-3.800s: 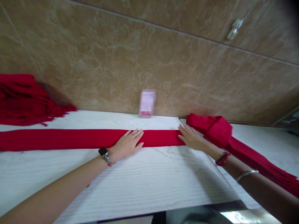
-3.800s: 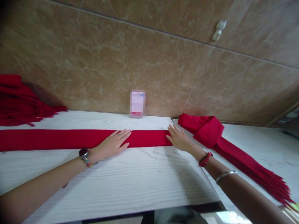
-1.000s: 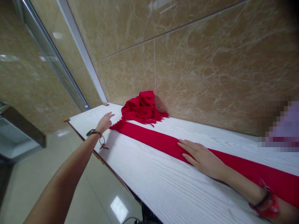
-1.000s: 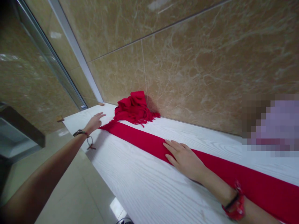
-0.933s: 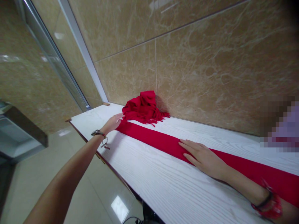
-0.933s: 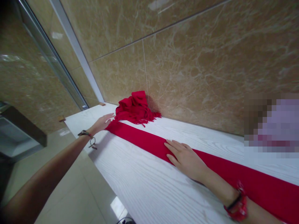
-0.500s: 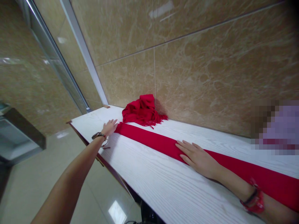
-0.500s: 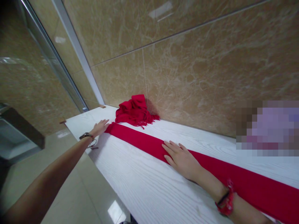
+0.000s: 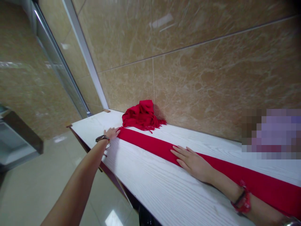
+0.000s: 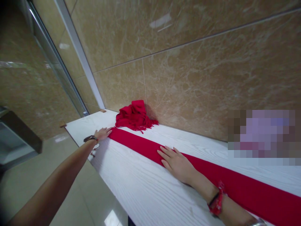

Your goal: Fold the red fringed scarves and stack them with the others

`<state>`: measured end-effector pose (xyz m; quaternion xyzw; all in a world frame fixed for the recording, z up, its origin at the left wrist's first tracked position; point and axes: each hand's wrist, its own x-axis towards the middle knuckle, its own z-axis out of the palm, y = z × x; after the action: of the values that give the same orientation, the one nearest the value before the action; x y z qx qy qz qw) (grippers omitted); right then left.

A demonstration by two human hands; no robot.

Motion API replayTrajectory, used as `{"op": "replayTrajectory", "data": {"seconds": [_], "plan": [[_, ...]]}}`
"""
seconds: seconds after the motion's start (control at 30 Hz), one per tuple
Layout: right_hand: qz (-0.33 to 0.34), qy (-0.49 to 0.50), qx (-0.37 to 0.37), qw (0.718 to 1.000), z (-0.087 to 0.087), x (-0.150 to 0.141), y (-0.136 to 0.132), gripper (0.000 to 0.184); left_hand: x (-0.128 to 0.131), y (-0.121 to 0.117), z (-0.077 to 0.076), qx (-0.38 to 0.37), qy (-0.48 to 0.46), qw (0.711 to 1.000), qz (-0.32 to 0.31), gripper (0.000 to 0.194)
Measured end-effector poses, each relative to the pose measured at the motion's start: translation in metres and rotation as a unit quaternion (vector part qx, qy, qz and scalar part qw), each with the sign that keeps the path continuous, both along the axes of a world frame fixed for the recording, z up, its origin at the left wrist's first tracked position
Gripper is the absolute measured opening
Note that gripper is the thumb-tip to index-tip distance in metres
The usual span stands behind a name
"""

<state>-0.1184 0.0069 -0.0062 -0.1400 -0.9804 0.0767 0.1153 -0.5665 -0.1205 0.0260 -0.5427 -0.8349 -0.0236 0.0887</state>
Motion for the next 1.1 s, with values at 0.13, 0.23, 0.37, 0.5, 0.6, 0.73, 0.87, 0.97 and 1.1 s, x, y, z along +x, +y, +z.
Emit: {"op": "replayTrajectory", "data": {"seconds": [0.13, 0.23, 0.37, 0.5, 0.6, 0.73, 0.87, 0.97, 1.1], "plan": [[-0.005, -0.016, -0.013, 1.0, 0.002, 0.003, -0.002, 0.049, 0.009, -0.002, 0.002, 0.054, 0.028, 0.998, 0.006, 0.044], [-0.007, -0.03, -0.017, 0.999, 0.004, 0.005, -0.005, 0.049, 0.021, 0.007, -0.003, 0.018, 0.017, 0.997, -0.078, 0.047], [-0.008, -0.02, -0.018, 1.0, 0.004, 0.006, -0.005, 0.049, 0.018, 0.024, -0.003, -0.041, -0.003, 0.991, -0.128, 0.061], [-0.009, -0.013, -0.012, 1.0, 0.001, 0.006, -0.004, 0.048, 0.001, 0.033, 0.002, -0.056, 0.006, 0.995, -0.084, 0.06], [-0.007, -0.009, -0.008, 1.0, -0.001, 0.006, -0.003, 0.048, -0.012, 0.026, 0.0, -0.037, 0.026, 0.999, -0.009, 0.048], [-0.01, -0.014, -0.007, 1.0, -0.001, 0.006, -0.003, 0.049, -0.026, 0.005, -0.002, 0.023, 0.052, 0.992, 0.117, 0.039], [-0.012, -0.006, -0.009, 1.0, 0.0, 0.006, -0.004, 0.048, -0.028, -0.007, 0.007, 0.099, 0.064, 0.975, 0.19, 0.049], [-0.013, -0.011, -0.013, 1.0, 0.0, 0.006, -0.004, 0.048, -0.014, -0.008, 0.007, 0.094, 0.055, 0.987, 0.117, 0.048], [-0.014, -0.019, -0.011, 1.0, 0.0, 0.006, -0.004, 0.049, 0.002, -0.014, -0.011, -0.028, -0.006, 0.999, -0.045, 0.039]]}}
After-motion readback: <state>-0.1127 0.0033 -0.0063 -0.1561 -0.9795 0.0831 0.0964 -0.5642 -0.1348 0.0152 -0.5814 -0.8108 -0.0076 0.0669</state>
